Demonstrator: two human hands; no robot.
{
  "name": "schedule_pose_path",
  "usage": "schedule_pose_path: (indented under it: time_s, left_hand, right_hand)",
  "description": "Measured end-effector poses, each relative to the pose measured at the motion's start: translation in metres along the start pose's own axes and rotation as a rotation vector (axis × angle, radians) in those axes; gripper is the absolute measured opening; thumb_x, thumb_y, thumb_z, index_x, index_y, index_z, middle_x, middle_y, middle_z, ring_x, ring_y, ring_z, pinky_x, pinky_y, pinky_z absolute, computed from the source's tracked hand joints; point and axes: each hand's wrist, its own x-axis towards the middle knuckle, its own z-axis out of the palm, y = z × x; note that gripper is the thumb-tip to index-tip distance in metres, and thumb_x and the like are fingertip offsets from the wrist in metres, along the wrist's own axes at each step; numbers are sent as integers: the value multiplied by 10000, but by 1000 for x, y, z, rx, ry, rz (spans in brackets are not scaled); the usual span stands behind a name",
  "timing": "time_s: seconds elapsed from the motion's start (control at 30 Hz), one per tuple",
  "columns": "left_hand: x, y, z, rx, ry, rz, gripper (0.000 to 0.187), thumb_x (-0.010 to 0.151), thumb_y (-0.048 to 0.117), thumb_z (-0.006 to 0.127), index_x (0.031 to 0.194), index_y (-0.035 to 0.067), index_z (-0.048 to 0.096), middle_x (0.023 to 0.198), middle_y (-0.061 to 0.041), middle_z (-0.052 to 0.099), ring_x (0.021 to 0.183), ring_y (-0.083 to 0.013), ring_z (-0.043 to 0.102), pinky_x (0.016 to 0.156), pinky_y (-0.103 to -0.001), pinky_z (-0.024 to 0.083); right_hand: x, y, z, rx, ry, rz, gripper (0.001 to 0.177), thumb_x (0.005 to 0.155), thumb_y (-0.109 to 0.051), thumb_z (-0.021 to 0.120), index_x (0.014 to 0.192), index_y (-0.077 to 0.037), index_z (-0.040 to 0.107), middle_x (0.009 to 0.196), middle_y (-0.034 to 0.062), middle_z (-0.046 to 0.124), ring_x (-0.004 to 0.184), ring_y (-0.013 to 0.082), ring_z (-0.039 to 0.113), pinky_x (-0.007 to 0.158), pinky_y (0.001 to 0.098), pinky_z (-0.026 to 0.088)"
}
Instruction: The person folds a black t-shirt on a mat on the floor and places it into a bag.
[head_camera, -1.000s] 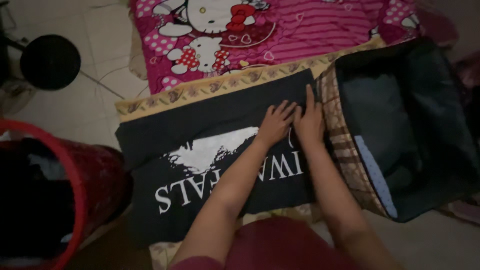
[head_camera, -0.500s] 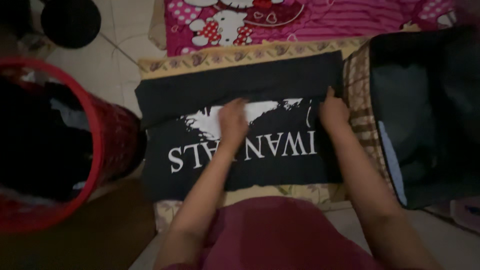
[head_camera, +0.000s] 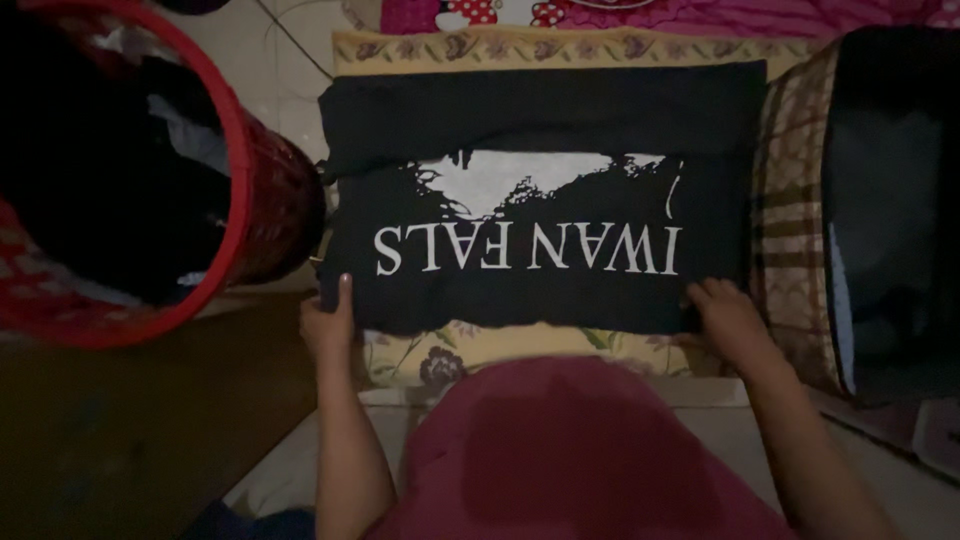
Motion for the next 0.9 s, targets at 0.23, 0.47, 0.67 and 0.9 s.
schedule_pose_path:
  time_s: [0.23,0.47,0.67,0.9]
  left_hand:
    - [-14,-9,-23,-243,-141,254,542,888,404,784,1186,-33,670,1125,-218,737,1031,-305,706,912,-409,526]
    - [-22,25,-44,-547,145,517,351,1043,254,671,1209,-54,643,1154,-192,702,1051,-251,649,968,-363,505]
    - [23,54,-38,-473,105,451,414,1102,313,624,1301,-49,590,1264,-202,671,1139,-262,633,998,-365,480]
    - [112,98,-48,-581,-121,100,545,992,382,717,1412,91,529,1342,-117,603,997,-171,579,825,-333,476]
  right_hand:
    - [-7,41,39,-110,-82,151,342,905,-18,647,1243,-76,645,1252,155,667,1161,327,650,952,413,561]
    - [-12,30,0,-163,594,152,363,839,-41,714,1195,26,707,1197,277,640,1098,437,611,876,496,529]
    - [51,93,-12,-263,768,177,190,857,31,672,1034,49,738,1230,219,669,1078,370,610,860,453,499]
    - [133,123,-63,-580,760,213,79,809,-28,701,852,-52,762,961,141,683,1006,310,517,980,434,352]
